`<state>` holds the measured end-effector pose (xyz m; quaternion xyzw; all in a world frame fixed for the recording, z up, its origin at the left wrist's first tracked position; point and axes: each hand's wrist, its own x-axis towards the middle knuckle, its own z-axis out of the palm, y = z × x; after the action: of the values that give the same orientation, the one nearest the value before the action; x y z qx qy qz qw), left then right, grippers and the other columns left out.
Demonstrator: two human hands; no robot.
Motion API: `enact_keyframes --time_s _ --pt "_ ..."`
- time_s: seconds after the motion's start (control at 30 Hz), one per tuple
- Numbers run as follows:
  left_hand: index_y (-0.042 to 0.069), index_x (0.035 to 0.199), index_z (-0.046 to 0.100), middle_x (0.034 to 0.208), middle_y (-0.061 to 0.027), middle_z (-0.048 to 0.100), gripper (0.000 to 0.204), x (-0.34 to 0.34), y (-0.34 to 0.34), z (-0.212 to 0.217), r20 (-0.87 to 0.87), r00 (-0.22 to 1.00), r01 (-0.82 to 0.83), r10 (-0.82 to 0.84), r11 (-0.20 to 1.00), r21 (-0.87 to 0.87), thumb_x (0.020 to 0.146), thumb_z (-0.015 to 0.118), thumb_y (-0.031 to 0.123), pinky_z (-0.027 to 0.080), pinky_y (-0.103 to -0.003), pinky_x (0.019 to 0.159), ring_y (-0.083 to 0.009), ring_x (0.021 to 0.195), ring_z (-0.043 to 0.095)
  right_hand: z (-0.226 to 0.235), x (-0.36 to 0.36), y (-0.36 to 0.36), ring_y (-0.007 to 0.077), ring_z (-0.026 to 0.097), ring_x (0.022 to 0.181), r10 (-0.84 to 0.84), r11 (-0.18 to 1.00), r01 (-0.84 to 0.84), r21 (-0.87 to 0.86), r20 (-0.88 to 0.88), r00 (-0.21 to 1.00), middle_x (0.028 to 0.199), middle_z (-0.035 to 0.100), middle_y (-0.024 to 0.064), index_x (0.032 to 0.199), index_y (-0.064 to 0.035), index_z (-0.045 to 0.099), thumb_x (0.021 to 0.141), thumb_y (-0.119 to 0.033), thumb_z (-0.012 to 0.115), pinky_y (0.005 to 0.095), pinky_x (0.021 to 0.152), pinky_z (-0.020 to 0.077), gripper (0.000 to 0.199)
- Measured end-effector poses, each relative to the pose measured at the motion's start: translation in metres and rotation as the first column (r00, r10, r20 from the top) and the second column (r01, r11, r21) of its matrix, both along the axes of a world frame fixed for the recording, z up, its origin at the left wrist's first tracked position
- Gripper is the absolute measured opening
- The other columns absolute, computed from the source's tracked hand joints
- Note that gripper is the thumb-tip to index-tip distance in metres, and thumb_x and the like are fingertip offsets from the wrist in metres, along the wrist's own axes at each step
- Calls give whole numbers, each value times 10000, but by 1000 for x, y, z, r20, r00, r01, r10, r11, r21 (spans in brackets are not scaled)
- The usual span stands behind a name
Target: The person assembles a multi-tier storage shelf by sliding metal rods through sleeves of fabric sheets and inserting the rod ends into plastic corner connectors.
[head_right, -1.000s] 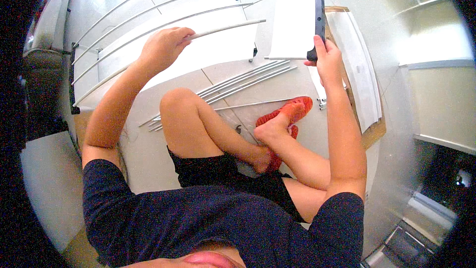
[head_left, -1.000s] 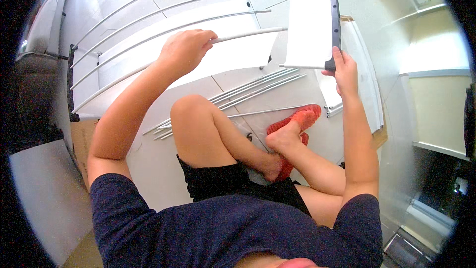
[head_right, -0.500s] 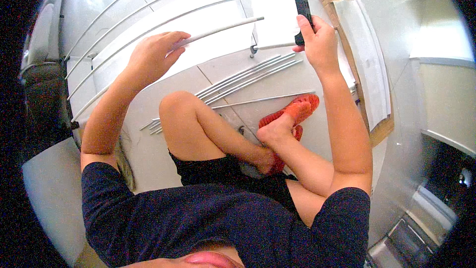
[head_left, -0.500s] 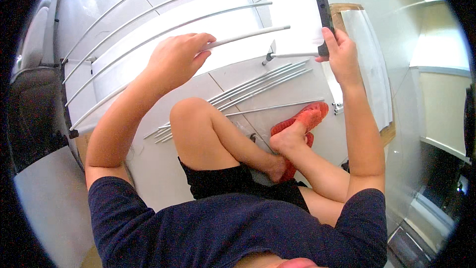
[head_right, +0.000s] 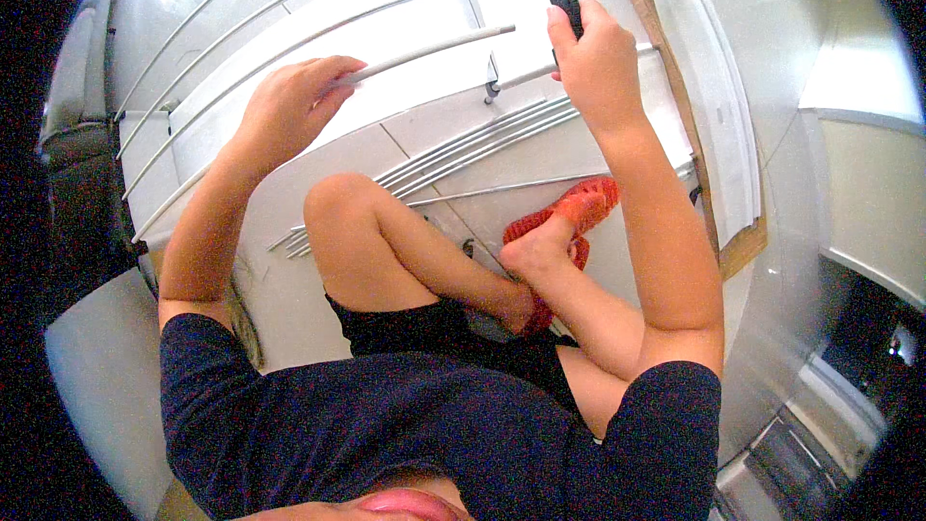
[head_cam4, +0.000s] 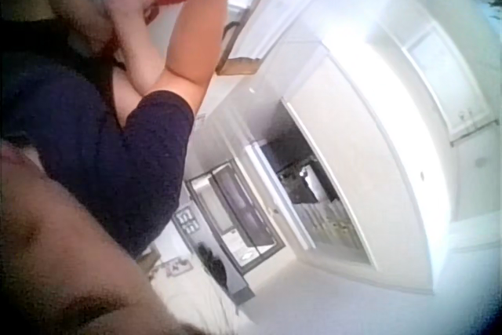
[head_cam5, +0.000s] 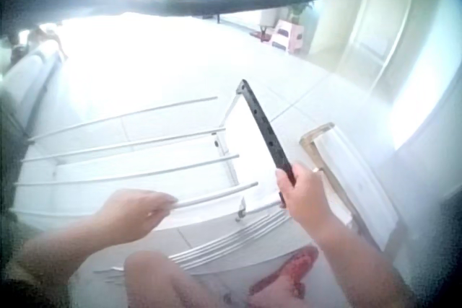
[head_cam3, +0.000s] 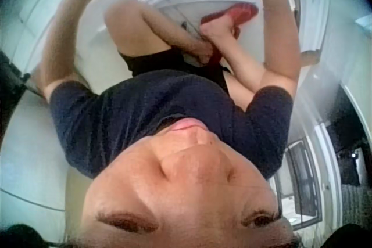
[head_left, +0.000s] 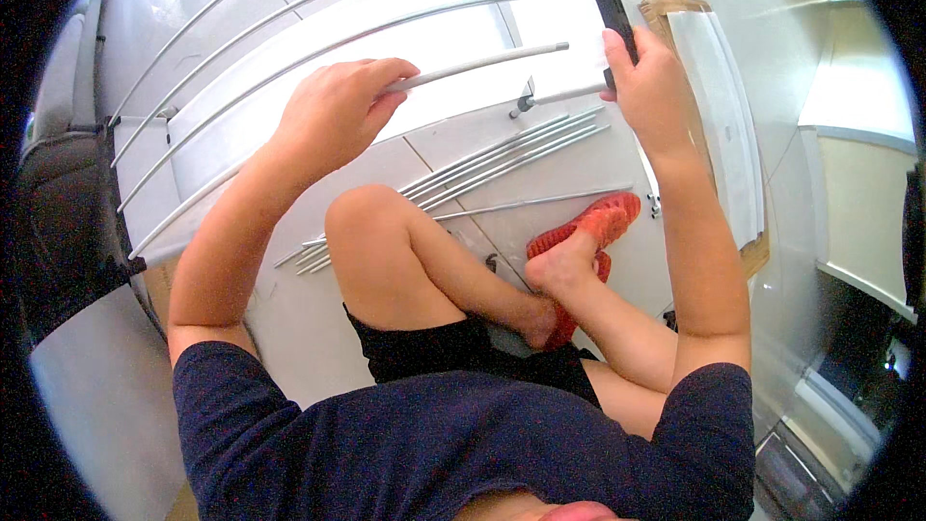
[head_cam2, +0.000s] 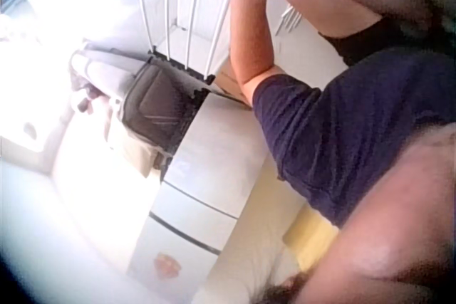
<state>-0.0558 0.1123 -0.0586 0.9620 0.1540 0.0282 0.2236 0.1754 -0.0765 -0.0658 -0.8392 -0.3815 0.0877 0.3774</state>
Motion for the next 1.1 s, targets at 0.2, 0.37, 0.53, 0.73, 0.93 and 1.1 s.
enact_keyframes --time_s 0.2,0.37,0.53,0.73,0.93,1.1 --pt "57 1037 612 855 -155 647 227 3 2 -2 -16 1000 9 -9 1000 0 825 593 135 481 -396 688 -317 757 623 -9 2 22 279 655 557 82 993 -68 -92 165 983 606 602 164 845 40 532 937 -268 485 342 458 512 325" --pt "55 1025 626 890 -153 655 213 5 1 6 -73 997 -35 28 996 -86 856 591 179 489 -386 728 -306 787 633 -12 6 29 298 651 555 77 993 -64 -103 128 989 600 599 178 846 45 526 942 -270 470 357 474 510 335" --pt "64 1053 637 1023 -158 649 259 31 22 8 150 989 6 -14 998 55 898 562 257 470 -396 844 -313 948 614 -6 -1 27 242 644 512 60 995 -56 -80 53 997 604 599 159 850 42 514 961 -291 438 322 452 521 359" --pt "42 1008 652 928 -149 670 279 109 19 -14 240 967 103 -90 994 -43 889 570 280 515 -394 747 -282 818 649 -9 1 28 145 596 500 67 996 -55 66 -205 976 585 513 49 891 25 528 994 -349 338 271 425 527 432" --pt "41 956 669 871 -133 676 243 127 -20 -24 43 979 204 -200 964 -170 844 603 246 502 -389 734 -294 798 645 -12 6 26 129 572 643 85 994 -47 98 -433 897 815 570 60 996 19 553 974 -305 351 283 494 556 382" --pt "44 942 655 882 -140 647 222 120 -24 -17 130 975 195 -181 975 -103 841 591 231 483 -399 749 -305 825 614 -13 4 26 115 558 525 79 984 7 179 -471 879 660 507 43 925 18 522 984 -307 325 256 442 536 384"
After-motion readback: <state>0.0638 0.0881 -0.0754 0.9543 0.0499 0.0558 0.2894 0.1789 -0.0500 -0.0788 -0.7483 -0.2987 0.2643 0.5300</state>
